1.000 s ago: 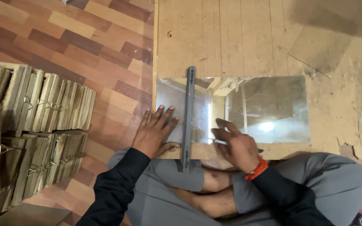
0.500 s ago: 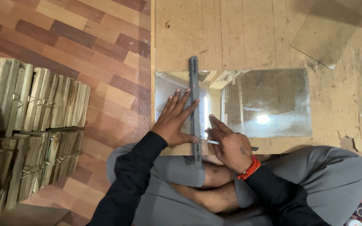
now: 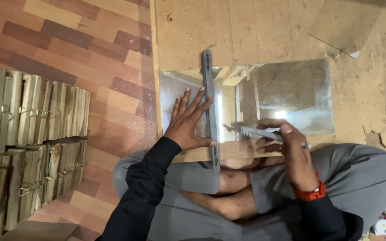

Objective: The person sits cross-legged on the floor and uses a metal ruler and a glass cutter to score a rectangular glass sheet placed on a wooden board. They repeatedly align the ruler, draw straight lines, and remove small glass fragments after each score.

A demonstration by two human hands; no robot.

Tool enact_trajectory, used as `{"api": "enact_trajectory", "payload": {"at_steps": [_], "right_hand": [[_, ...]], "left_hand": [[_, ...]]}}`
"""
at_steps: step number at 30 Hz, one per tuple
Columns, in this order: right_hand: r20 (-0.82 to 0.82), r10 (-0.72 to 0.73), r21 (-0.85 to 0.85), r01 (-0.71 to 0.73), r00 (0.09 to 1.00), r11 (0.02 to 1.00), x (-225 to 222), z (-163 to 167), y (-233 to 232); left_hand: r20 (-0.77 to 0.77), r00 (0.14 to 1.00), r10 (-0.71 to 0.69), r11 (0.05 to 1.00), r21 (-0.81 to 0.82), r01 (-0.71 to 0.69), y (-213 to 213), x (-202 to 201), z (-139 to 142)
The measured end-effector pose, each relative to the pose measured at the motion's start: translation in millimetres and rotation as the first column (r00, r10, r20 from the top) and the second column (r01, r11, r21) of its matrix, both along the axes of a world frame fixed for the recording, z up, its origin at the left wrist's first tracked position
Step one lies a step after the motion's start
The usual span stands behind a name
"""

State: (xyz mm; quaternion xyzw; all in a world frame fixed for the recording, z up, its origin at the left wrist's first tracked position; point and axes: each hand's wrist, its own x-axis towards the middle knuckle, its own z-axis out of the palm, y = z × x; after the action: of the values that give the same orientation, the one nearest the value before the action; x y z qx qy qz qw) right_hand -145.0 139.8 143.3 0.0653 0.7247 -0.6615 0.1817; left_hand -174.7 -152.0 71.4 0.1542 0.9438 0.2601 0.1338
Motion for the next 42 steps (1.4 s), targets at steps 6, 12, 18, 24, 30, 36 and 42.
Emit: {"api": "enact_trajectory", "payload": {"at_steps": [6,12,18,24,30,36,42], "right_hand": [[-0.099,-0.070,0.012,0.072,0.993,0.997,46,-21,-28],[-0.387,0.165,0.404,0.006,0.907,0.915,56,-15,-50],[-0.467,0.411,0.603,-0.058,0.783,0.796,51,-1,-58],[-0.499,0.424,0.647,0.000,0.756,0.762,-13,-10,-79],[-0.551,0.353,0.589,0.053,0.756,0.806,-92,-20,-101],[-0.570,0.369,0.604,0.070,0.734,0.794,-114,-22,-114],[-0.504,0.414,0.656,0.024,0.758,0.755,-129,-10,-122]], "left_hand": [[0.008,1.000,-0.002,1.000,-0.013,0.002,2,-1,0],[0.005,1.000,-0.002,1.000,-0.031,0.002,3,-1,-1],[-0.004,1.000,0.004,1.000,-0.004,-0.004,1,0,-4],[-0.013,1.000,-0.005,1.000,0.012,0.005,-1,-2,-3],[-0.012,1.000,-0.006,0.999,0.045,0.006,-5,-3,0],[-0.029,1.000,-0.001,0.997,0.073,0.003,-9,-3,-1],[-0.018,1.000,0.003,0.998,0.068,-0.002,-10,-4,-1]]}}
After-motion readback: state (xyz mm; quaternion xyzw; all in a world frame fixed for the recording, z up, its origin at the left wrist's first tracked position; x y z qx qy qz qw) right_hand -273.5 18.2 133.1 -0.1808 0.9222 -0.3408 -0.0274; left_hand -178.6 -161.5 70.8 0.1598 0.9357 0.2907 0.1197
